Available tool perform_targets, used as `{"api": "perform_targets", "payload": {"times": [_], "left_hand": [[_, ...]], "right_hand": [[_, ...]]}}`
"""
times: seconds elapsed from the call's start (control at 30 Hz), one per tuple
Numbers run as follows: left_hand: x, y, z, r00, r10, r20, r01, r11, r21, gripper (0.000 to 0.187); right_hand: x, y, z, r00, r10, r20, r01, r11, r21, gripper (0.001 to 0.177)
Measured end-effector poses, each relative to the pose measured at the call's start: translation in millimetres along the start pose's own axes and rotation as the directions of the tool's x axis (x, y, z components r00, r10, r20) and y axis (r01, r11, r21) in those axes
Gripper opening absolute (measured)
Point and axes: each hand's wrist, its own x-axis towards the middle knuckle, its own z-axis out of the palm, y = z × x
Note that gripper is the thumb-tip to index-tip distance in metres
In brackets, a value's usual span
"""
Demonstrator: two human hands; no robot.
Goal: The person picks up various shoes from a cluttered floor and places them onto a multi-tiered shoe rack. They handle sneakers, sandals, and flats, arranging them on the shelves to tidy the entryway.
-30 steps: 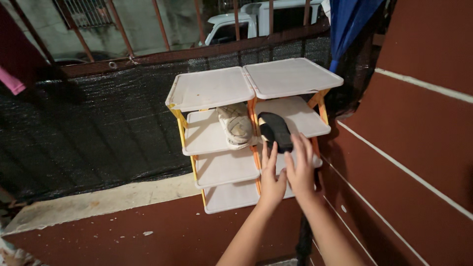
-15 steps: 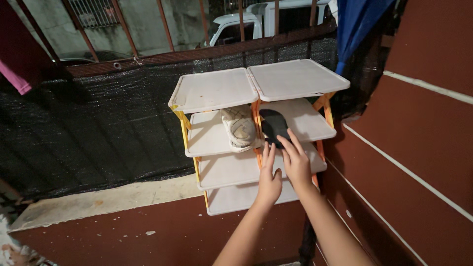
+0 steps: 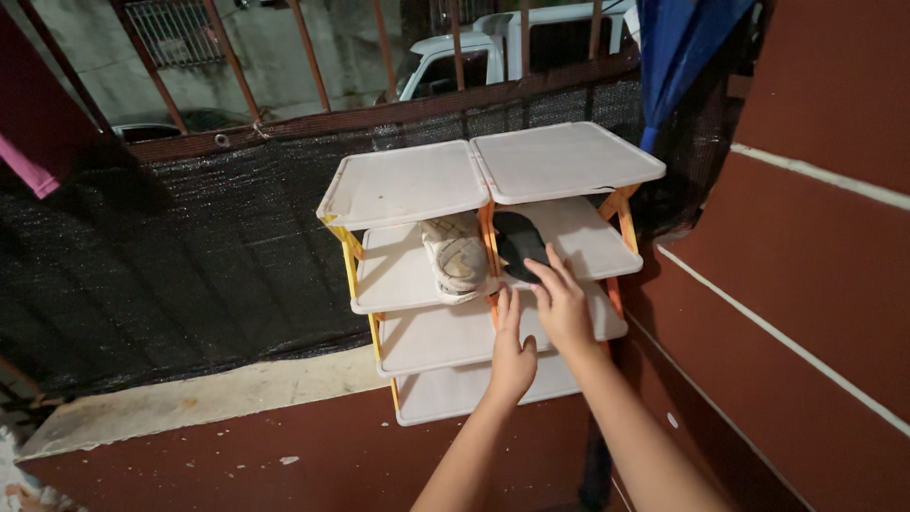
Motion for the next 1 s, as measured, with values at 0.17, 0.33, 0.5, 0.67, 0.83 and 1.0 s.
{"api": "perform_targets", "payload": {"times": [0.17,0.33,0.5,0.67,0.83,1.0], "left_hand": [[-1.1,-4.2,2.8,1.0,0.01,-0.026,-0.01,1.0,0.009,0.093],[0.5,-4.5,-4.0,1.0,-0.008,-0.012,0.008,1.0,0.009,0.093],[0.2,-1.7,-8.6,1.0,-0.018,0.021,0.017,0.998,0.055,0.093],[-1.1,1.3,-10.3,0.999,-0.008,0.047,0.006,0.999,0.042,0.094],[-12.3,9.6,-21.8,0.997,0.072,0.013,-0.072,0.997,0.03,0.092],[-48.2,25.8,-55.5,0.961,0.264,-0.088,-0.249,0.957,0.151,0.085]], "right_hand": [[-5.0,-5.9,15.7,1.0,-0.021,-0.017,0.019,0.996,-0.083,0.037],[5.1,-4.8,14.5,0.999,0.051,0.003,-0.051,0.999,-0.007,0.029],[6.5,-0.1,13.6,1.0,-0.016,-0.004,0.016,0.999,-0.03,0.031],[3.5,1.4,14.6,0.998,0.045,0.036,-0.043,0.998,-0.044,0.035],[-10.8,-14.8,18.2,1.0,-0.017,0.023,0.019,0.996,-0.083,0.055],[-40.1,-53.8,30.7,0.999,0.031,-0.011,-0.032,0.998,-0.051,0.067]]}}
